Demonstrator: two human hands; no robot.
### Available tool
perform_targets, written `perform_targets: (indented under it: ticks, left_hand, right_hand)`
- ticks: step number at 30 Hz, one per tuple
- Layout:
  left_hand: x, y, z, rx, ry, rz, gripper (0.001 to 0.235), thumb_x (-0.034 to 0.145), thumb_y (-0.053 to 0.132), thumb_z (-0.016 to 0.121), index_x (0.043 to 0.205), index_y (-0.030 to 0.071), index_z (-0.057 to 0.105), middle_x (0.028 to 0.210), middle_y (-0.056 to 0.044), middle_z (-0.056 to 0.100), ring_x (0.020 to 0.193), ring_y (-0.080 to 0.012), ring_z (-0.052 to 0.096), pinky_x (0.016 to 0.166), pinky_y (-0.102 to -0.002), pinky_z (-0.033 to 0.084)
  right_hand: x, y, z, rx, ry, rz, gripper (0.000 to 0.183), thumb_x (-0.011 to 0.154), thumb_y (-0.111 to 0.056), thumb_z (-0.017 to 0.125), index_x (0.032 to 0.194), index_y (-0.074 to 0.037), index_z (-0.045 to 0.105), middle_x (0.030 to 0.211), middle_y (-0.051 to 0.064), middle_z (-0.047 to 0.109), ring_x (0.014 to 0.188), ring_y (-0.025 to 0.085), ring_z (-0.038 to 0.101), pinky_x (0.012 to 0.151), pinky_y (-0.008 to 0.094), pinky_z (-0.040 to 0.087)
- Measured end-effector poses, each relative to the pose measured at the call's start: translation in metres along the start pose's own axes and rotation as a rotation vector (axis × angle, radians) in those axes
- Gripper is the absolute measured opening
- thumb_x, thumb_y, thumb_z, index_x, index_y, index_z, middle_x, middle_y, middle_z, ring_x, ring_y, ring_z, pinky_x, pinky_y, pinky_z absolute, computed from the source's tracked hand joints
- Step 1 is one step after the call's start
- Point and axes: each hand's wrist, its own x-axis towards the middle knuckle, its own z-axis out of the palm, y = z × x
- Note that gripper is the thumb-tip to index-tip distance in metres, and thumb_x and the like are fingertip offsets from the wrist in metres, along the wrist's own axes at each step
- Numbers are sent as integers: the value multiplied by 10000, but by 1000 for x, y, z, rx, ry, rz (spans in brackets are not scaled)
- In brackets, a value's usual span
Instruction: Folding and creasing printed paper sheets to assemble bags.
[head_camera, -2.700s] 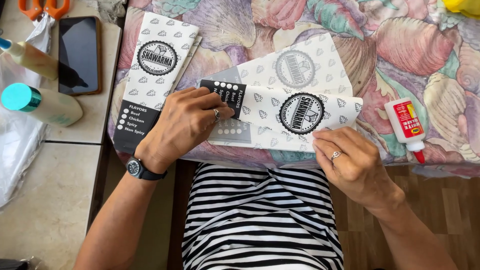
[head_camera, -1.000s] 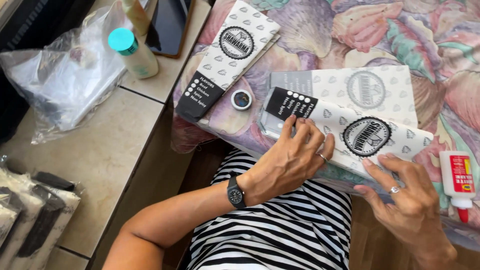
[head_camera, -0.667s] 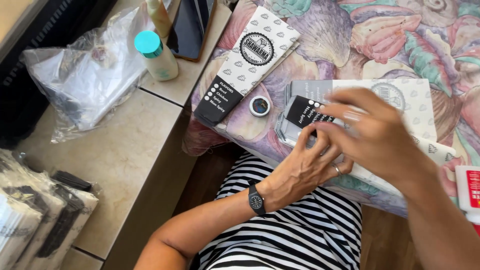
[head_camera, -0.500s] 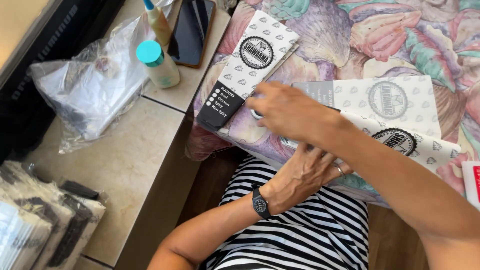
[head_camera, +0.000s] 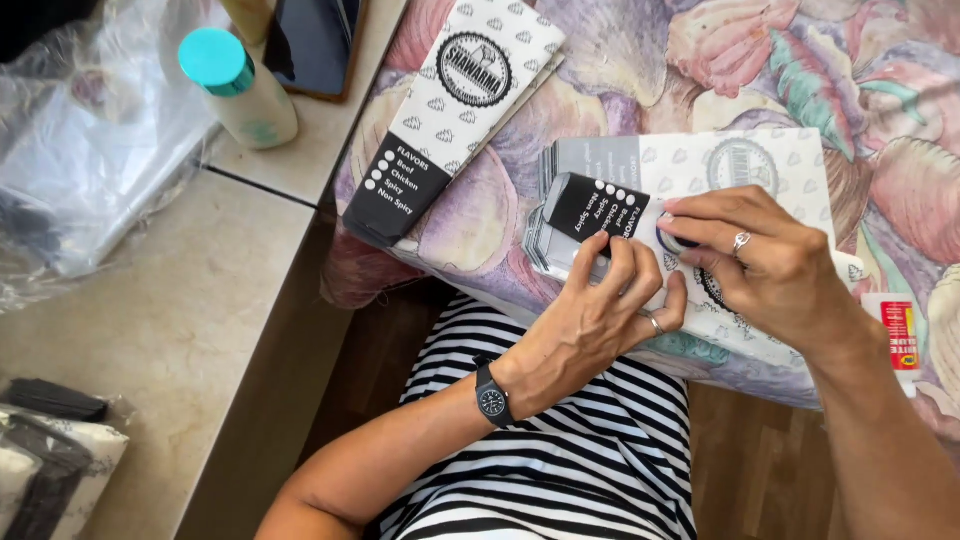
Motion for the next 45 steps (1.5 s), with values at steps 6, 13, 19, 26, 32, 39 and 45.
perform_targets:
  ticks: [6, 13, 19, 26, 32, 39, 45]
  left_hand:
    - [-2, 4, 6, -89, 79, -17, 399, 965, 209, 588, 1337, 226, 443, 1237, -143, 562, 1177, -319, 586, 1079, -492, 484]
    - [0, 2, 2, -84, 16, 5, 462, 963, 276, 573, 1398, 243, 420, 1237, -132, 550, 1164, -307, 554, 1063, -476, 472]
    - [-1, 4, 7, -83, -20, 10, 544, 938, 187, 582, 1433, 202, 358, 1286, -174, 507, 1182, -308, 523, 1074, -478, 466]
    - [-2, 3, 5, -64, 6, -3, 498, 959, 208, 562, 1413, 210, 358, 1280, -164, 531, 1170, -294, 552, 1064, -475, 474]
    - [-1, 5, 8, -75, 25, 2, 579, 917, 278, 664, 1414, 242, 368, 1269, -137, 538, 1173, -300, 559, 1065, -481, 504]
    - [-1, 4, 7, -72, -6, 8, 528, 950, 186, 591, 1422, 221, 357, 1274, -161, 519, 1155, -293, 551, 1067, -470, 486]
    - [-2, 5, 10, -98, -3, 9, 532, 954, 187, 586, 1428, 210, 346, 1292, -167, 520, 1190, -303, 548, 1068, -475, 483]
  right_hand:
    - [63, 4, 32, 222, 20, -188, 257, 943, 63, 735, 1199, 46, 714, 1230, 232, 709, 1092, 354, 687, 1024, 434, 562]
    - [41, 17, 16, 222, -49, -166, 347, 919, 53, 746, 1257, 13, 680, 1215, 228, 699, 1101, 346, 687, 1027, 411, 568]
    - [-83, 37, -44, 51, -59, 210, 314, 878, -17, 751, 1189, 11, 721, 1272, 192, 714, 1143, 299, 704, 1084, 387, 561]
    - [-21, 50, -19, 98, -96, 90, 336, 865, -17, 776, 1195, -19, 716, 1243, 182, 713, 1125, 276, 701, 1030, 346, 585]
    - [77, 22, 34, 298, -90, -180, 293, 920, 114, 722, 1188, -3, 713, 1209, 202, 692, 1105, 299, 693, 935, 319, 634]
    - [-72, 58, -40, 147, -69, 166, 302, 869, 35, 729, 1169, 51, 690, 1241, 233, 700, 1165, 332, 705, 1083, 368, 590]
    - [-75, 55, -45, 200, -70, 237, 285, 879, 43, 717, 1163, 46, 688, 1331, 249, 670, 489, 114, 711, 452, 176, 586]
